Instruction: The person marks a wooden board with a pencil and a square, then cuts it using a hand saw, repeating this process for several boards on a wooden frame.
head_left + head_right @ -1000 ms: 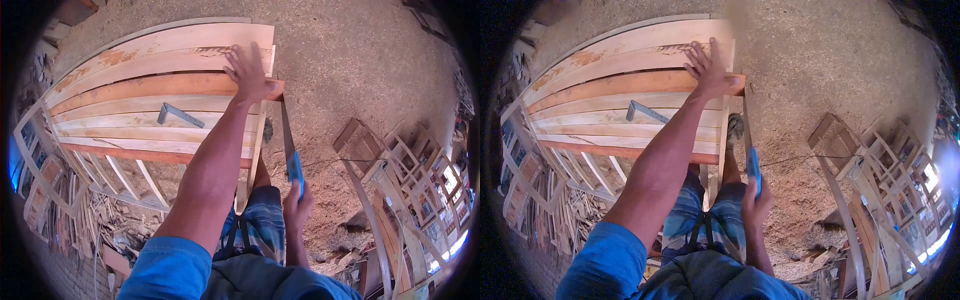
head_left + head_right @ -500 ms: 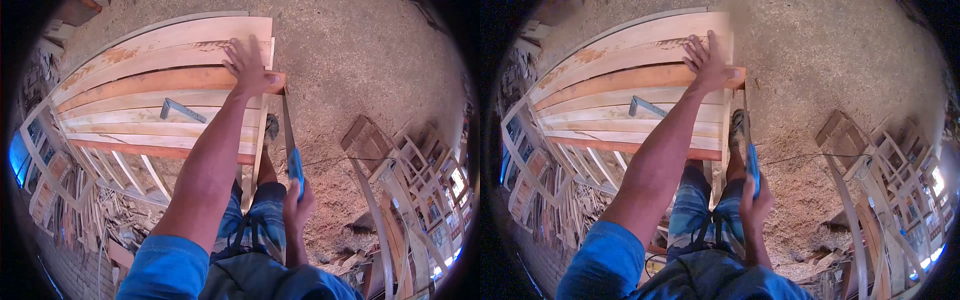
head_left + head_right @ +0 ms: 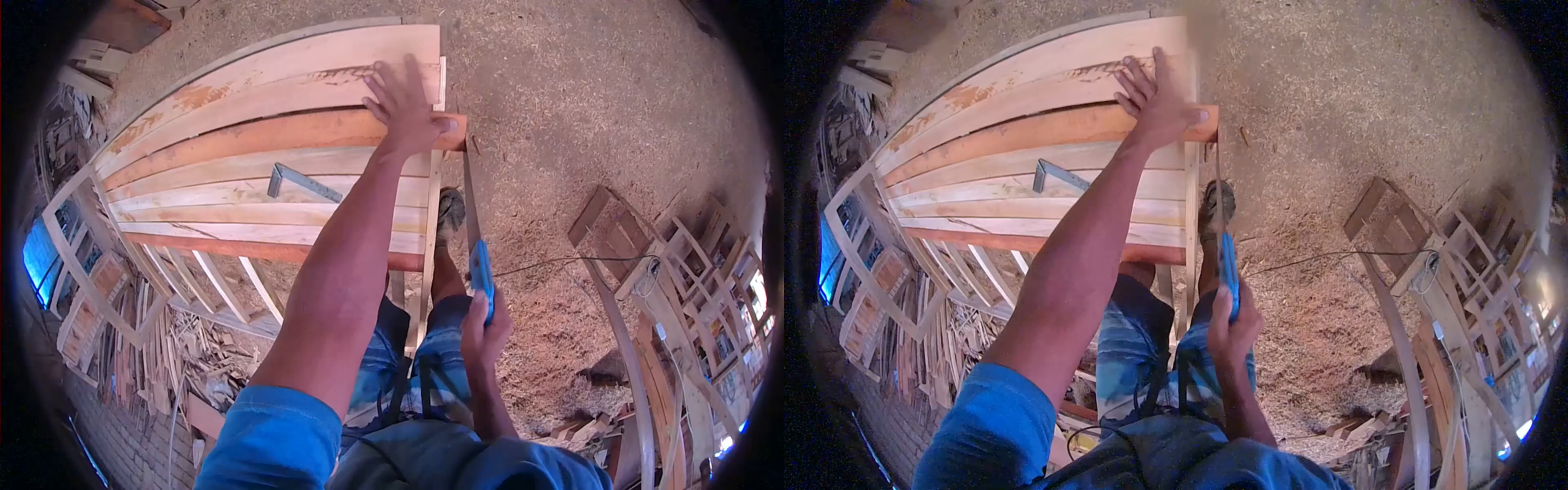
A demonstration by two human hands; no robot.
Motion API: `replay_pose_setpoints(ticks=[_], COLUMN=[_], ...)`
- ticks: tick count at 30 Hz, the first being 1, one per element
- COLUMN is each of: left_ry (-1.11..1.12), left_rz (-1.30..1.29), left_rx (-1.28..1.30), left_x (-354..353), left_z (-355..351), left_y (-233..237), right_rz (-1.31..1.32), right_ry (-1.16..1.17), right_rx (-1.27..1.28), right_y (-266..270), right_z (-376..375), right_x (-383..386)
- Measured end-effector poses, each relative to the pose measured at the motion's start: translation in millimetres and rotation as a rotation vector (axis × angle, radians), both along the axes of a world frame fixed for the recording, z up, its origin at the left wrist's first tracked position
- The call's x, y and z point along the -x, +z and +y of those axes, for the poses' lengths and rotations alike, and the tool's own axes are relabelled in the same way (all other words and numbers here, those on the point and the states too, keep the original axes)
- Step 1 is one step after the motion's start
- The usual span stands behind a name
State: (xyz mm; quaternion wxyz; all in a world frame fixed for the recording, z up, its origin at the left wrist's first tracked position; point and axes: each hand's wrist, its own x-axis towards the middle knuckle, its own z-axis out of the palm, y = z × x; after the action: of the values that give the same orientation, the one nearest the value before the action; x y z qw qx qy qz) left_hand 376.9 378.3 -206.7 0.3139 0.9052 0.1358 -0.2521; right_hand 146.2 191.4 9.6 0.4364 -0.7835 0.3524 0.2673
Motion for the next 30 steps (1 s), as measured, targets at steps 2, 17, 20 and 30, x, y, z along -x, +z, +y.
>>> replay_pose_setpoints(ticks=[2,17,20,30], left_ry=[-0.011,0.557,0.761,1.443], left_rz=[-0.003,-0.133,-0.471,-0.024], left_rx=[-0.005,0.820,0.659,0.082], left_x=[-2,14,45,93], left_z=[1,130,222,358], left_y=[0,94,106,-7], right_rz=[-0.192,-0.608,-0.722,-0.731], right_ry=[0.124,0.708,1.158,1.201], right_rx=[0.076,-0.061,-0.042,0.076], right_y=[-52,-138,-160,-211], right_z=[5,36,46,121], right_x=[-16,82,80,18])
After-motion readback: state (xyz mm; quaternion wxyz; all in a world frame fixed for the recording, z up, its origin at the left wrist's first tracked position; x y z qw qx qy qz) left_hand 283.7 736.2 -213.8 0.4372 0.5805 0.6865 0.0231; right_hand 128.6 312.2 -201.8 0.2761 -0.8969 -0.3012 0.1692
